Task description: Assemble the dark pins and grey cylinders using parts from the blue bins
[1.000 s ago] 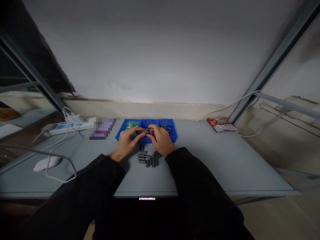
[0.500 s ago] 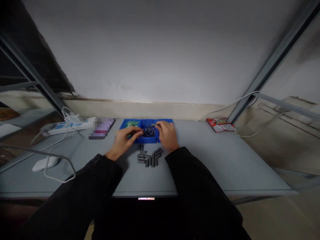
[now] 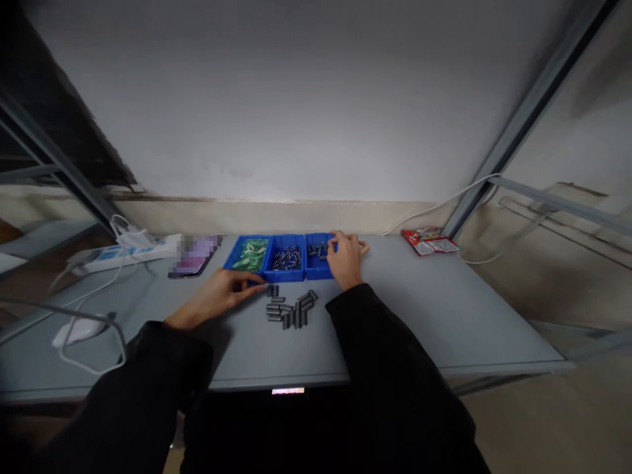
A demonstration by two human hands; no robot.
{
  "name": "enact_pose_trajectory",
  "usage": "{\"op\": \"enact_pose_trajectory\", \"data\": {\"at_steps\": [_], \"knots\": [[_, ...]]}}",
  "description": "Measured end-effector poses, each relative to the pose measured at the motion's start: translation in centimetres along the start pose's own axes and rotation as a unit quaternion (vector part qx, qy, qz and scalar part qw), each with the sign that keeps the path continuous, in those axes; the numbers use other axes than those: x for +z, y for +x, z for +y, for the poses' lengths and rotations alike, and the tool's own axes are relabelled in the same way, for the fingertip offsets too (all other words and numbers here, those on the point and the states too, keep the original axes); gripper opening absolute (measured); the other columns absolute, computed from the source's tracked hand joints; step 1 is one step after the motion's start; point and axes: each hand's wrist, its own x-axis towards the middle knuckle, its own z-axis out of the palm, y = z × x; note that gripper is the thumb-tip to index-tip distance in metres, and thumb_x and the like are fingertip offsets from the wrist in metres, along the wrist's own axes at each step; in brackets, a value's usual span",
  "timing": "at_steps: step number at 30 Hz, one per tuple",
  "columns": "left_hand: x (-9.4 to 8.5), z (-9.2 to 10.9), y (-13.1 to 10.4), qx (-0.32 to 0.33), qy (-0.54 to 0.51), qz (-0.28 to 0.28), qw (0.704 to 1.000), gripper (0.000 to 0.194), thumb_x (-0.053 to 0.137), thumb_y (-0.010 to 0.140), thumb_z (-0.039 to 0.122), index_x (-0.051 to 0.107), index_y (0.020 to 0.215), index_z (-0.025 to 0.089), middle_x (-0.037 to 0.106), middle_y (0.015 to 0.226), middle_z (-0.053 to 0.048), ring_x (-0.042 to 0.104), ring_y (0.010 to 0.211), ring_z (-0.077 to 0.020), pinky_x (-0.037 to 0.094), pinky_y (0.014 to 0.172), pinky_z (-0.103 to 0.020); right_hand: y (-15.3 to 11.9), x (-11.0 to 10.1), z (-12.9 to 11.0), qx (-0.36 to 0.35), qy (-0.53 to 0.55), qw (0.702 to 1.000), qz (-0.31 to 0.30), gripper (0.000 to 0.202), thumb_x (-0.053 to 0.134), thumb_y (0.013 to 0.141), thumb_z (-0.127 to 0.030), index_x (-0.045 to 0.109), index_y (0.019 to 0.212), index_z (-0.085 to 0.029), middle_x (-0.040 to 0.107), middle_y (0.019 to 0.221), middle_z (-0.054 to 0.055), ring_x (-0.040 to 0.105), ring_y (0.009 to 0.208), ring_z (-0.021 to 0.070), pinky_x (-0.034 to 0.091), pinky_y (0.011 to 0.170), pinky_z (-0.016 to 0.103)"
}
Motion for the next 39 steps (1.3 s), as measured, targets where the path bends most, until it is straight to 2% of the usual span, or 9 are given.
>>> {"op": "enact_pose_trajectory", "data": {"at_steps": [3,8,16,25,30,34,39], "knots": [[0.4,-0.4,-0.4,0.001,0.009,-0.025,1.000,0.029,0.065,0.093,0.043,0.076,0.108,0.020,0.063,0.061,0.001,0.055,0.055,-0.0141,0.038,0.056,-0.026,0.0,0.0,-0.1,-0.010,0.013,1.000,0.012,0.029,0.050,0.089,-0.016,0.063,0.114,-0.024,0.075,0.096,0.007,0.055,0.105,0.0296,0.020,0.096,0.047],[1.2,-0.5,-0.5,0.000,0.014,-0.048,0.999,0.033,0.066,0.092,0.039,0.072,0.119,0.021,0.065,0.065,0.002,0.058,0.056,-0.0151,0.040,0.057,-0.027,-0.2,-0.1,-0.6,-0.026,0.020,0.999,0.012,0.024,0.050,0.086,-0.014,0.064,0.103,-0.024,0.074,0.097,0.006,0.058,0.101,0.0278,0.023,0.095,0.046],[1.7,-0.3,-0.3,-0.007,0.030,-0.065,0.997,0.036,0.065,0.092,0.039,0.070,0.122,0.019,0.065,0.067,0.001,0.061,0.061,-0.0175,0.043,0.062,-0.029,-0.6,0.2,-1.3,-0.055,0.029,0.998,0.008,0.019,0.051,0.086,-0.014,0.064,0.097,-0.023,0.074,0.097,0.005,0.059,0.101,0.0269,0.025,0.095,0.044],[2.0,0.0,-0.3,-0.014,0.026,-0.029,0.999,0.029,0.067,0.090,0.039,0.072,0.110,0.020,0.062,0.064,0.002,0.057,0.058,-0.0155,0.041,0.059,-0.028,-0.8,0.1,-1.9,-0.066,0.025,0.997,0.004,0.018,0.051,0.087,-0.014,0.064,0.096,-0.023,0.074,0.092,0.005,0.060,0.098,0.0265,0.027,0.095,0.044],[1.7,0.5,-0.3,0.002,-0.022,0.028,0.999,0.030,0.064,0.092,0.042,0.069,0.110,0.019,0.062,0.065,0.003,0.056,0.057,-0.0139,0.043,0.059,-0.027,-1.4,-0.3,-3.1,-0.115,0.070,0.991,0.005,0.015,0.050,0.093,-0.020,0.065,0.098,-0.022,0.073,0.094,0.005,0.062,0.092,0.0232,0.030,0.096,0.042],[0.3,2.4,1.2,0.076,-0.008,0.027,0.997,0.026,0.066,0.093,0.036,0.067,0.113,0.019,0.068,0.079,0.000,0.059,0.062,-0.0135,0.046,0.065,-0.028,-2.3,-0.7,-4.5,-0.178,0.103,0.979,-0.019,0.018,0.049,0.101,-0.028,0.065,0.094,-0.023,0.071,0.087,0.001,0.061,0.090,0.0205,0.030,0.098,0.040],[-4.8,5.5,5.3,0.181,0.112,0.009,0.977,0.028,0.066,0.092,0.031,0.065,0.118,0.020,0.070,0.091,-0.003,0.064,0.075,-0.0181,0.047,0.075,-0.030,-2.9,-0.7,-5.1,-0.203,0.091,0.974,-0.047,0.027,0.043,0.104,-0.031,0.066,0.091,-0.022,0.070,0.087,0.002,0.060,0.089,0.0201,0.031,0.097,0.040]]}}
